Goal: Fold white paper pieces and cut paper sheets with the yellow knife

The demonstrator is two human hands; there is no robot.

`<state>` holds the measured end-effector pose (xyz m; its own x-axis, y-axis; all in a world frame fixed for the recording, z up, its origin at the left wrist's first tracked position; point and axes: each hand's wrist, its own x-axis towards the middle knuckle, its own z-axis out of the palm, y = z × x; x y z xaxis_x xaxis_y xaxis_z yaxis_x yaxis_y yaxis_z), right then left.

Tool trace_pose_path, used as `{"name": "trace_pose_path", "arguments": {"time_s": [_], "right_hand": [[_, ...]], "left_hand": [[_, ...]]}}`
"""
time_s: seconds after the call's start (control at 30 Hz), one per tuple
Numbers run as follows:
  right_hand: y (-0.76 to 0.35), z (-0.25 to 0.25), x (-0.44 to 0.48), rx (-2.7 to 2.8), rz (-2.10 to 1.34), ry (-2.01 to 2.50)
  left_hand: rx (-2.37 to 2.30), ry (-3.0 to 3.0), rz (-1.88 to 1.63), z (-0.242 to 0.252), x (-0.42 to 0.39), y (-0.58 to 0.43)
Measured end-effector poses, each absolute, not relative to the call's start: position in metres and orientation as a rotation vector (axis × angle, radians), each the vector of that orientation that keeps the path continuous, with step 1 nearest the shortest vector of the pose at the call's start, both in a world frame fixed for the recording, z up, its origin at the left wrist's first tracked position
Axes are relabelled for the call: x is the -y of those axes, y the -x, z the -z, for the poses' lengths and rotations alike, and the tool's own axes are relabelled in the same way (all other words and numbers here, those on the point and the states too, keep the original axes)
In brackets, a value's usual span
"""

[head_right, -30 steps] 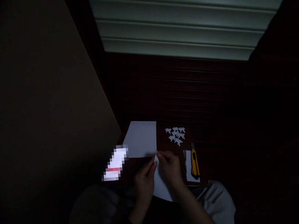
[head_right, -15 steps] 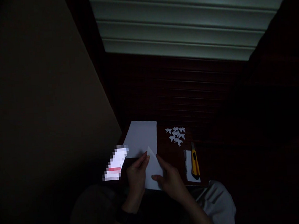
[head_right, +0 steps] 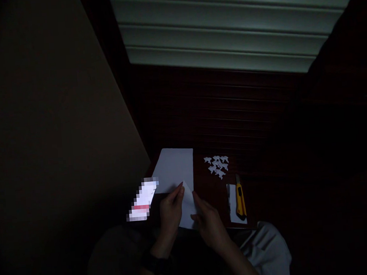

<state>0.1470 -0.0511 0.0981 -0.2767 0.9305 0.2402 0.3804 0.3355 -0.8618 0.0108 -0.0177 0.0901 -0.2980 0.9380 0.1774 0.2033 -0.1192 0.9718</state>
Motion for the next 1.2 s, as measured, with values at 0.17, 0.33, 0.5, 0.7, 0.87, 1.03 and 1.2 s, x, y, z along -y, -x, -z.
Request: {"name": "trace_pose_path", "arguments": {"time_s": [0.17,0.33,0.5,0.7,0.87,1.03,1.2], "right_hand": [[-0.142,-0.1,0.054,1.791,-0.89,1.157],[-0.144,-0.103,0.056,1.758,-0.911,1.152],[-0.146,-0.103,0.057,1.752,-0.911,1.155],[-0.151,-0.106,0.055,1.676,-0.966,1.157],[-0.155,-0.124,0.039,1.548,-0.998,1.227],[-0.154,-0.148,0.016,1.531,-1.03,1.108],[-0.16,-0.161,0.01,1.479,-1.3,1.042]], "left_hand": [[-1.559,-1.2,-1.606,-0.098,0.02,-0.019],[-1.5,-1.109,-1.642,-0.105,0.022,-0.024],[-1.458,-1.004,-1.557,-0.103,0.021,-0.023],[-1.312,-0.861,-1.515,-0.106,0.022,-0.019],[-1.235,-0.824,-1.481,-0.11,0.025,-0.018],[-1.174,-0.918,-1.348,-0.11,0.03,-0.02],[-1.177,-0.961,-1.278,-0.122,0.038,-0.02]]}}
